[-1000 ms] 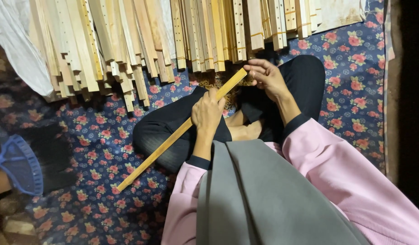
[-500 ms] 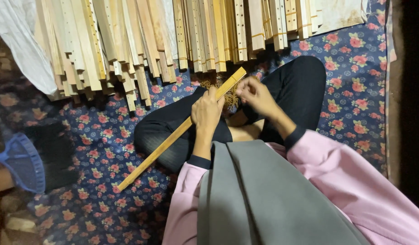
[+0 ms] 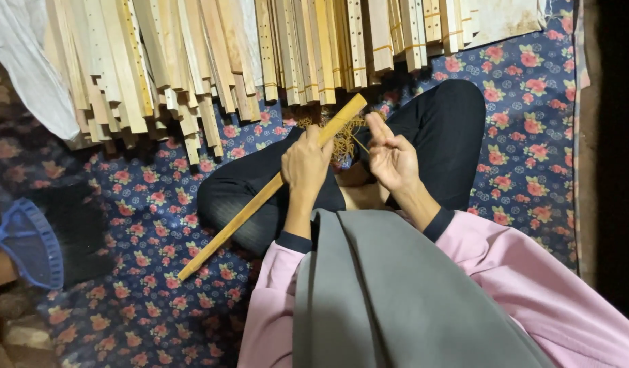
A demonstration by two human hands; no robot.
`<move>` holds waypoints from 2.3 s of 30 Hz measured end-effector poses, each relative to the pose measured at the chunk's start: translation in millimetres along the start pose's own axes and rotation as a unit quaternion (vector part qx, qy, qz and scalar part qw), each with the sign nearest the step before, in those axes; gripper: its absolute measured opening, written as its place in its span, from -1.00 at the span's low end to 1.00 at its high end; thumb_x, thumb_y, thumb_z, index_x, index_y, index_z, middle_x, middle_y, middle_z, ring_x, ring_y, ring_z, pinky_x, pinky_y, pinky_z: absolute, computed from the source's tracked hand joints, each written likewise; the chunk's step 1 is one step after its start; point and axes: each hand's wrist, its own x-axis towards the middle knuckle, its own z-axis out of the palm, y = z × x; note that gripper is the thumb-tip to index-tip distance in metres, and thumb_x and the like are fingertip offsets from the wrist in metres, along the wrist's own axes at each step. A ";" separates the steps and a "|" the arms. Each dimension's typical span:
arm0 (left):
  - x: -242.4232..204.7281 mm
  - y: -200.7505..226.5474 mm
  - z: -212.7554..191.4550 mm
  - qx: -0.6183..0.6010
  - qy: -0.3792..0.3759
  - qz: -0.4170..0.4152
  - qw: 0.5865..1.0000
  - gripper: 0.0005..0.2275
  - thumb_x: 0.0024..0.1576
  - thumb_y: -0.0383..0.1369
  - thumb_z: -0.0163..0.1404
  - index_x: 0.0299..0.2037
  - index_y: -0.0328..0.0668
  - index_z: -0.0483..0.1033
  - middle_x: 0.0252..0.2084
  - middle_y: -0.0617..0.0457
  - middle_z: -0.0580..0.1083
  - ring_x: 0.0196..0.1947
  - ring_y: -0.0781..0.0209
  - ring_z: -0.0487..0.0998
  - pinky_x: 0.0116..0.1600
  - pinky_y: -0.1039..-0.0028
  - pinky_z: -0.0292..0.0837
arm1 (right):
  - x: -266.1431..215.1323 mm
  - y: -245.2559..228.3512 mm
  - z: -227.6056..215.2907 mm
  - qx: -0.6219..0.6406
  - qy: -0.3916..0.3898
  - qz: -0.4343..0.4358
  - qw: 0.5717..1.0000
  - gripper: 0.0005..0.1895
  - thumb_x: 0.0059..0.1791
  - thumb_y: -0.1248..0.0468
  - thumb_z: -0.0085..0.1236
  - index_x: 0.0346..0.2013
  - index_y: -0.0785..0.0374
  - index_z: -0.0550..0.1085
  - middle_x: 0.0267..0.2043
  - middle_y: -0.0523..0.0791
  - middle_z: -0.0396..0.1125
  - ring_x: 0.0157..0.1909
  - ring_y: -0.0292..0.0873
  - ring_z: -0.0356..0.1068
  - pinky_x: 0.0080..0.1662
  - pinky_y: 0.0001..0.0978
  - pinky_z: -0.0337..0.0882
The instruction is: Wrapping long wooden slats with a thin fiber material while sitting on a workshop floor.
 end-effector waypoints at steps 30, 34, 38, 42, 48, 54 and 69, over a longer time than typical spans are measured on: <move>-37.5 3.0 24.0 0.002 -0.069 0.079 0.994 -0.76 0.06 -0.11 0.09 -0.25 0.02 0.38 -0.44 0.11 0.46 -0.40 0.02 0.65 -0.29 0.19 0.61 | 52.2 -64.5 49.2 -0.758 -0.136 0.093 0.631 -0.72 -0.17 0.41 0.38 -0.17 0.33 0.62 -0.35 -0.07 0.50 -0.31 -0.27 0.47 -0.21 -0.42 0.51; -37.0 1.6 24.8 0.012 -0.077 0.080 0.994 -0.76 0.06 -0.09 0.09 -0.24 0.03 0.38 -0.43 0.12 0.46 -0.39 0.04 0.66 -0.27 0.21 0.61 | 50.6 -60.7 64.3 -0.798 -0.173 0.120 0.565 -0.74 -0.10 0.28 0.37 -0.12 0.21 0.66 -0.32 -0.07 0.54 -0.28 -0.29 0.42 -0.22 -0.39 0.49; -38.6 -0.2 26.1 0.000 -0.097 0.080 0.992 -0.75 0.08 -0.08 0.07 -0.23 0.02 0.38 -0.41 0.10 0.47 -0.37 0.02 0.66 -0.27 0.19 0.61 | 47.9 -55.3 60.6 -0.780 -0.142 0.101 0.601 -0.75 -0.19 0.31 0.48 -0.24 0.28 0.66 -0.41 -0.06 0.51 -0.32 -0.28 0.44 -0.22 -0.44 0.50; -38.9 4.1 16.3 -0.020 -0.117 0.080 0.990 -0.77 0.10 -0.12 0.07 -0.24 -0.02 0.38 -0.40 0.08 0.48 -0.35 -0.01 0.66 -0.24 0.18 0.61 | 66.4 -62.6 27.6 -0.744 -0.123 0.131 0.643 -0.74 -0.19 0.39 0.48 -0.27 0.39 0.60 -0.44 -0.07 0.45 -0.34 -0.24 0.49 -0.24 -0.39 0.57; -41.4 1.0 21.8 -0.021 -0.114 0.089 0.989 -0.72 0.07 -0.08 0.13 -0.22 0.00 0.39 -0.38 0.09 0.50 -0.31 0.02 0.67 -0.22 0.20 0.61 | 72.2 -59.6 22.1 -0.728 -0.108 0.169 0.656 -0.78 -0.16 0.41 0.43 -0.31 0.44 0.55 -0.43 -0.03 0.44 -0.33 -0.15 0.53 -0.21 -0.27 0.61; -41.3 1.5 20.6 -0.021 -0.104 0.089 0.990 -0.73 0.08 -0.08 0.13 -0.23 -0.02 0.41 -0.40 0.10 0.49 -0.33 0.04 0.66 -0.23 0.23 0.60 | 62.2 -64.2 26.4 -0.720 -0.091 0.176 0.665 -0.81 -0.09 0.46 0.26 -0.20 0.45 0.52 -0.34 -0.04 0.43 -0.25 -0.11 0.53 -0.12 -0.20 0.61; -39.5 0.3 14.5 -0.024 -0.081 0.071 0.994 -0.78 0.09 -0.16 0.12 -0.26 -0.04 0.39 -0.40 0.09 0.49 -0.34 0.02 0.66 -0.24 0.26 0.60 | 58.7 -49.8 19.9 -0.655 -0.052 0.177 0.732 -0.66 0.09 0.16 -0.03 -0.06 0.41 0.44 -0.19 0.07 0.38 -0.12 0.03 0.52 -0.06 -0.16 0.60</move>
